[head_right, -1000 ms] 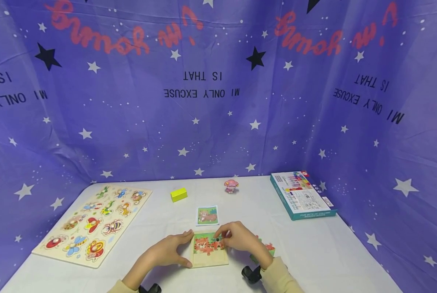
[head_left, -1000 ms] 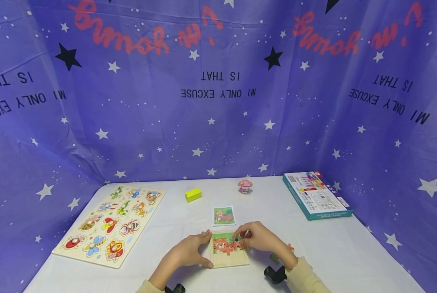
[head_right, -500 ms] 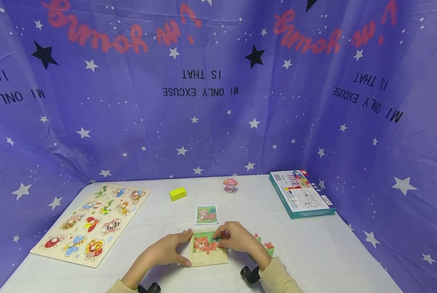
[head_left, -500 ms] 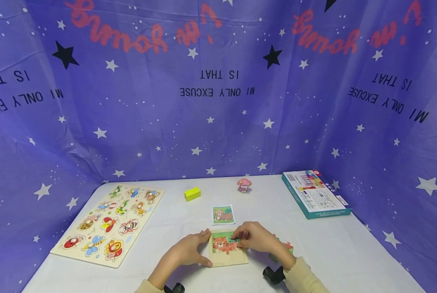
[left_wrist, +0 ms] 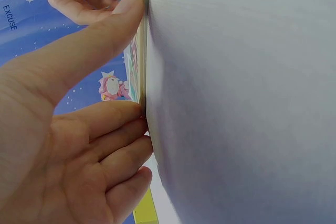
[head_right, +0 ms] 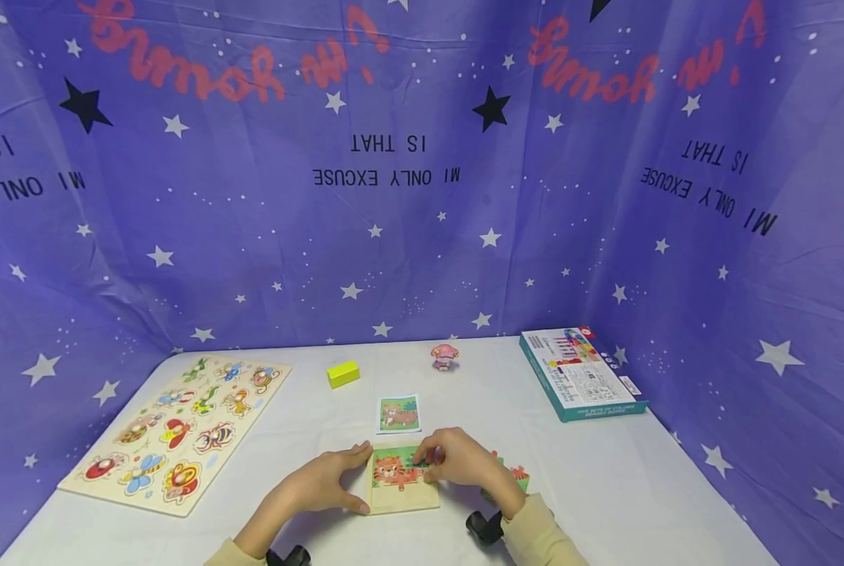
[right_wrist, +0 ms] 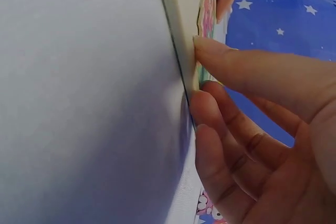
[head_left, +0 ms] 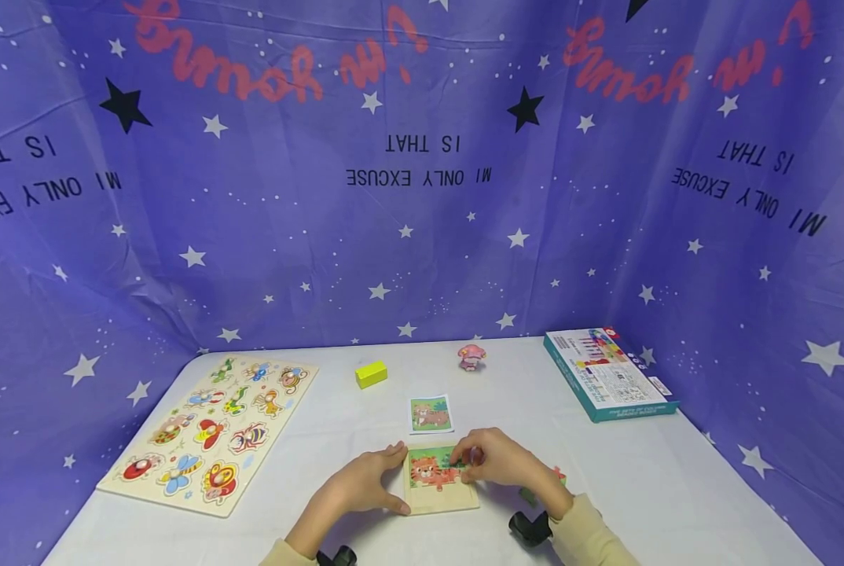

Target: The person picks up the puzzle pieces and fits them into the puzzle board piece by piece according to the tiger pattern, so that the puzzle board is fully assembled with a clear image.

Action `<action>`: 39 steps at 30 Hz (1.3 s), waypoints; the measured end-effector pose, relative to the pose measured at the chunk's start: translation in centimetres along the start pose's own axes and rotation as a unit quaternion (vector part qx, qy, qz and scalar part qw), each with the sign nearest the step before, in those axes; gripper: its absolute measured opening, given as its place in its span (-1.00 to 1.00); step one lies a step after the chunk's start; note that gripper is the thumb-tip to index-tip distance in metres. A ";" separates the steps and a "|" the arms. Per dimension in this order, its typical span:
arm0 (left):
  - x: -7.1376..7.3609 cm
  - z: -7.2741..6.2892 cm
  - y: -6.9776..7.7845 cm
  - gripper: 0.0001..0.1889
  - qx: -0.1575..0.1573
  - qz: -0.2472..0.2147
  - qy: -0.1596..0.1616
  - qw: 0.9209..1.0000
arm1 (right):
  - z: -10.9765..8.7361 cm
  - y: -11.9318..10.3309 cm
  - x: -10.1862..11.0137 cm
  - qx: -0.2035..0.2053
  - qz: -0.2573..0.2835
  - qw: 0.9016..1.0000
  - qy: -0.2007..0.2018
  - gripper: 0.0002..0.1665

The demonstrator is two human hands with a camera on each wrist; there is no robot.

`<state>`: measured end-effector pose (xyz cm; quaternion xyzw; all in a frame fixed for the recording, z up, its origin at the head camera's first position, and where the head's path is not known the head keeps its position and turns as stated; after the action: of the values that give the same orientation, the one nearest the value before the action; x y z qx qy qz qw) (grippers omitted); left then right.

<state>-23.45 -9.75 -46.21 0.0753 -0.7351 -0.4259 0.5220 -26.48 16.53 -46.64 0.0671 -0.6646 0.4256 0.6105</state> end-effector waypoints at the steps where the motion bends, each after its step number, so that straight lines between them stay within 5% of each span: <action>1: 0.0 0.0 0.0 -0.02 0.000 0.000 0.000 1.000 | 0.0 0.0 0.0 0.003 -0.001 1.000 -0.001 -0.76; 26: 0.0 -0.1 0.0 -0.02 -0.003 -0.010 -0.002 1.000 | -0.3 0.2 0.1 0.014 0.003 1.000 -0.013 -0.80; 39: -0.1 0.0 -0.1 -0.02 -0.002 -0.013 -0.003 1.000 | -2.4 2.0 1.7 0.007 0.005 1.000 0.001 -0.74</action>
<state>-23.44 -9.75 -46.39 0.0821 -0.7346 -0.4346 0.5146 -26.37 20.08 -46.37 0.0680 -0.6614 0.4334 0.6083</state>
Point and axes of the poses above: each hand's wrist, its own z-axis towards the middle knuckle, its own x-axis out of the back of the hand, y = z × x, the point moved 1 cm from there along z, towards the middle knuckle, and after that the axes turned 10 degrees about -z, right-handed, at the moved point
